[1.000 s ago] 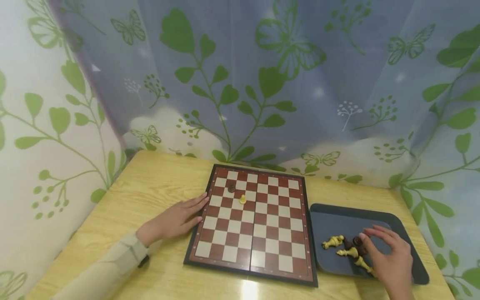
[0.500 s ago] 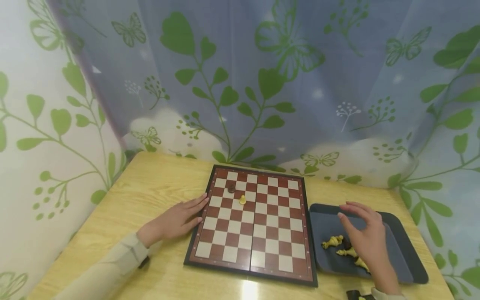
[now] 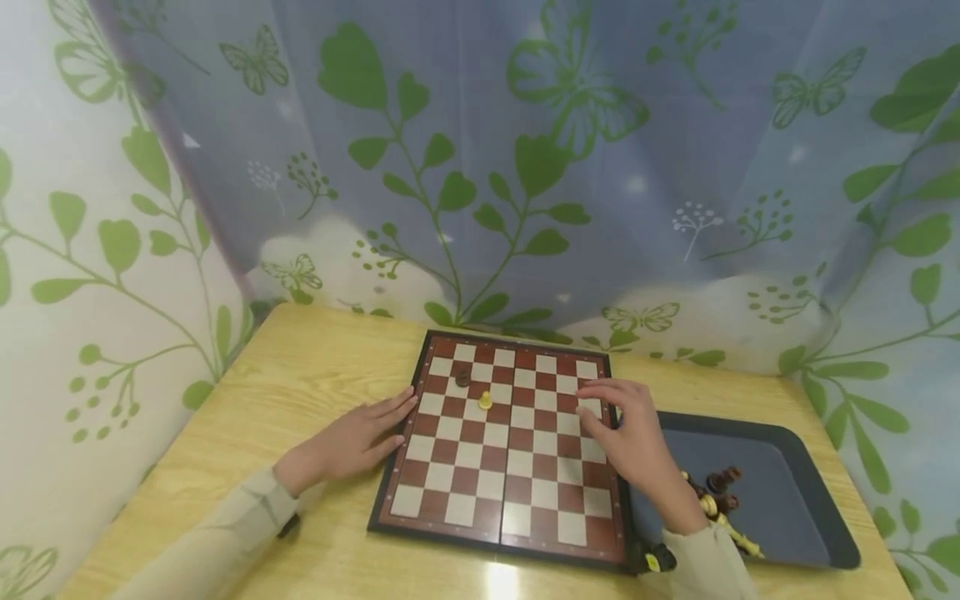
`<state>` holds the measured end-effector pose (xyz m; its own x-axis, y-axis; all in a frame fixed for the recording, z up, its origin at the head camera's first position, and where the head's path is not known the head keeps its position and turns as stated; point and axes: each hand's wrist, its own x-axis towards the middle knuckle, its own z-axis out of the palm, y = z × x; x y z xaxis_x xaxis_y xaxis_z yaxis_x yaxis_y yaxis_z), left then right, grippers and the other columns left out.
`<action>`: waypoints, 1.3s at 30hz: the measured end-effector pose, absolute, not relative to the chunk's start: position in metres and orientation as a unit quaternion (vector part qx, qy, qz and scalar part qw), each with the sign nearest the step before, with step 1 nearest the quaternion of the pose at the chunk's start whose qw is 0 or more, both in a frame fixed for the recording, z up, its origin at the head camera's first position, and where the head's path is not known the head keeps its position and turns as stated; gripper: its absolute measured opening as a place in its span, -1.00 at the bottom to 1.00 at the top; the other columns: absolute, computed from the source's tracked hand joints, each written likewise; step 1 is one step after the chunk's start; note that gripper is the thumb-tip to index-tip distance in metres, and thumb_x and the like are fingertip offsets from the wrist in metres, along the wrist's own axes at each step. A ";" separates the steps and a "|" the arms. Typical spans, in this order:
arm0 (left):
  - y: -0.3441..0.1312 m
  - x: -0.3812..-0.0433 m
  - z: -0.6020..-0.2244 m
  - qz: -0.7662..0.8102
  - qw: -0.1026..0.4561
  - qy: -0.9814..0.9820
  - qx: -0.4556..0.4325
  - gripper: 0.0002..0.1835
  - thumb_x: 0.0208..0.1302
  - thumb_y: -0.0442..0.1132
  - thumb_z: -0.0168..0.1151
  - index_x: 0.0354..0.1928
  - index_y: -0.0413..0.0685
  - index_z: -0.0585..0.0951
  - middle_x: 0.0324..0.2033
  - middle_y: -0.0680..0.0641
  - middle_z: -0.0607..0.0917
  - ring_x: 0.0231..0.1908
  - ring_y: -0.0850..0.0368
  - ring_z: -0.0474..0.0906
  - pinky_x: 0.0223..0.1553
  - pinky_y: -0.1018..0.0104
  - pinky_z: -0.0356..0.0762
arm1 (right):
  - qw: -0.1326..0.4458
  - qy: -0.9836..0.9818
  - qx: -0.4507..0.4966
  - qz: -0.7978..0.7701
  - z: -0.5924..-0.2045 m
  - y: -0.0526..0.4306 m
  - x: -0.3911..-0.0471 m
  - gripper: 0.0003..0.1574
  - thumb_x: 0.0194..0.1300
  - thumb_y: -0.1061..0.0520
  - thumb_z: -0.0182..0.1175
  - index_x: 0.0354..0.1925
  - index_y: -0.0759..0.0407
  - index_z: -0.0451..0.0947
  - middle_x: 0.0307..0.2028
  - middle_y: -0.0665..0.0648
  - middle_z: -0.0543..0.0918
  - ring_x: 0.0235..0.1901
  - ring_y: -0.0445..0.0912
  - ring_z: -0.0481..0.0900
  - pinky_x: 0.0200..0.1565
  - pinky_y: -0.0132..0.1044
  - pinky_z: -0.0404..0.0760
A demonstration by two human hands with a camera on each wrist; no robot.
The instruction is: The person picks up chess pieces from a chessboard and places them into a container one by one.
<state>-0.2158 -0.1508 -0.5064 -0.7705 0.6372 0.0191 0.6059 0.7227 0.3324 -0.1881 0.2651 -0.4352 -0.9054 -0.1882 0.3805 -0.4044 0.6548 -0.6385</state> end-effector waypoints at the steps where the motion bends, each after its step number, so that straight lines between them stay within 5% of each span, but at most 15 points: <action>1: -0.151 -0.215 -0.506 0.161 0.050 0.927 0.334 -0.35 0.62 0.05 -0.13 0.60 -0.06 0.12 0.60 -0.07 0.06 0.49 -0.23 0.21 0.38 -0.39 0.24 | 0.135 -0.899 0.169 0.380 -0.435 0.259 -0.191 -0.74 0.32 0.29 0.35 -0.02 0.24 0.72 0.11 0.33 0.62 0.21 0.31 0.35 0.07 0.31 0.36; 9: -0.152 -0.215 -0.505 0.163 0.049 0.927 0.333 -0.35 0.62 0.05 -0.13 0.60 -0.06 0.12 0.60 -0.07 0.07 0.49 -0.23 0.21 0.38 -0.40 0.24 | 0.080 -0.895 0.215 0.382 -0.438 0.220 -0.218 -0.74 0.30 0.29 0.36 -0.02 0.22 0.72 0.06 0.27 0.67 0.19 0.26 0.46 0.33 0.37 0.21; 15: -0.153 -0.215 -0.507 0.166 0.051 0.927 0.333 -0.34 0.62 0.06 -0.14 0.60 -0.06 0.13 0.60 -0.08 0.08 0.50 -0.22 0.20 0.39 -0.39 0.23 | 0.053 -0.887 0.244 0.388 -0.450 0.195 -0.236 -0.74 0.30 0.28 0.38 -0.02 0.20 0.73 0.02 0.20 0.72 0.10 0.17 0.59 0.32 0.28 0.29; 23: -0.154 -0.216 -0.508 0.165 0.052 0.927 0.333 -0.34 0.62 0.06 -0.14 0.60 -0.05 0.11 0.60 -0.06 0.06 0.51 -0.21 0.19 0.40 -0.39 0.21 | -0.011 -0.901 0.231 0.368 -0.465 0.172 -0.248 -0.70 0.34 0.19 0.35 0.03 0.22 0.72 0.09 0.21 0.68 0.22 0.24 0.47 0.33 0.31 0.33; 39: -0.155 -0.216 -0.506 0.168 0.060 0.926 0.332 -0.34 0.62 0.07 -0.14 0.61 -0.03 0.10 0.61 -0.05 0.05 0.52 -0.19 0.17 0.40 -0.40 0.20 | -0.027 -0.917 0.226 0.329 -0.475 0.157 -0.257 -0.77 0.35 0.20 0.34 -0.04 0.24 0.75 0.02 0.24 0.71 0.16 0.21 0.51 0.35 0.24 0.30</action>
<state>-0.2164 -0.1546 -0.5060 -0.7724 0.6352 0.0005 0.5949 0.7232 0.3508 -0.2572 0.1572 -0.4748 -0.8966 -0.4315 0.0998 -0.3965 0.6819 -0.6147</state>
